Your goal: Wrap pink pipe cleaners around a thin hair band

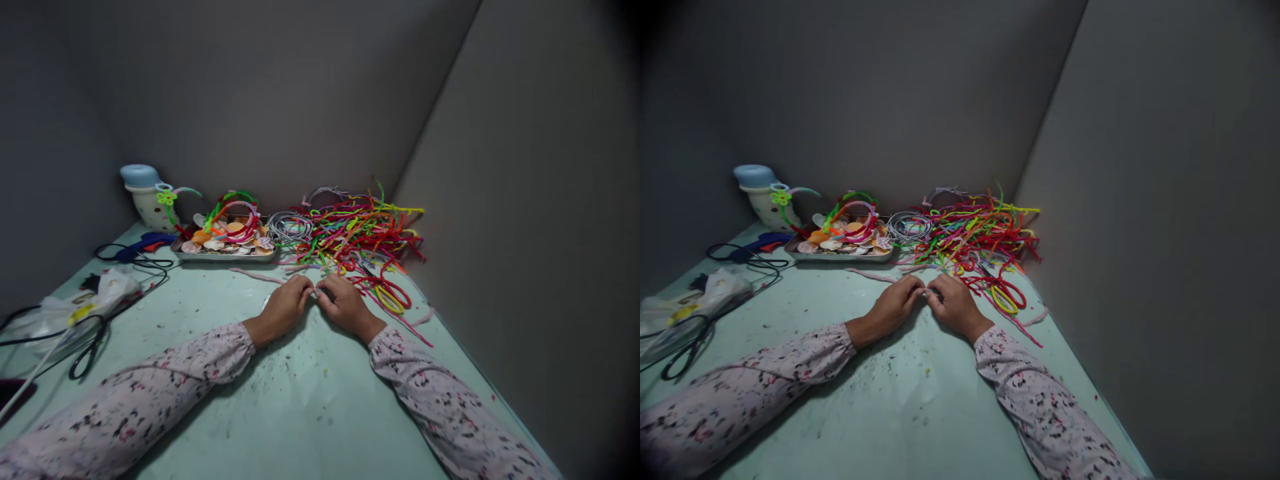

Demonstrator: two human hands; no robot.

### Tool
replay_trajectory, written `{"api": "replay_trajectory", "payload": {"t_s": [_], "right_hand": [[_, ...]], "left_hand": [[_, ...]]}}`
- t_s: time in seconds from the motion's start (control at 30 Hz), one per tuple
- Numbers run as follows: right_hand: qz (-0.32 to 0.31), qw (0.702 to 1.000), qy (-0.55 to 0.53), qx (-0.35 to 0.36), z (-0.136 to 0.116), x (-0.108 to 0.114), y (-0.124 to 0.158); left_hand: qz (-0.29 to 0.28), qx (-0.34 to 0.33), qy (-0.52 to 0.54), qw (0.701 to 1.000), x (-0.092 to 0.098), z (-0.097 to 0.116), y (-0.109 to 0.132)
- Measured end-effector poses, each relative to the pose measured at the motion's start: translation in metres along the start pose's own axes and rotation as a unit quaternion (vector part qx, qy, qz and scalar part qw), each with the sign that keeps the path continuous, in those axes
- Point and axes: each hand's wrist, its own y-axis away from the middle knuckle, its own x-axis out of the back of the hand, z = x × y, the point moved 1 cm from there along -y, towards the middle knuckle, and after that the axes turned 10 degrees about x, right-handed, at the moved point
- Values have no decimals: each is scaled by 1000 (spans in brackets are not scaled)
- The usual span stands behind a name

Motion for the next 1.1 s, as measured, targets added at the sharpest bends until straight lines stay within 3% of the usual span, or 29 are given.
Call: {"api": "replay_trajectory", "payload": {"t_s": [0.83, 1.1], "right_hand": [[-39, 999, 2, 17, -1, -1, 1], [-26, 1000, 5, 13, 0, 0, 0]], "left_hand": [[-31, 8, -44, 998, 1, -2, -2], [-30, 12, -41, 999, 1, 0, 0]]}}
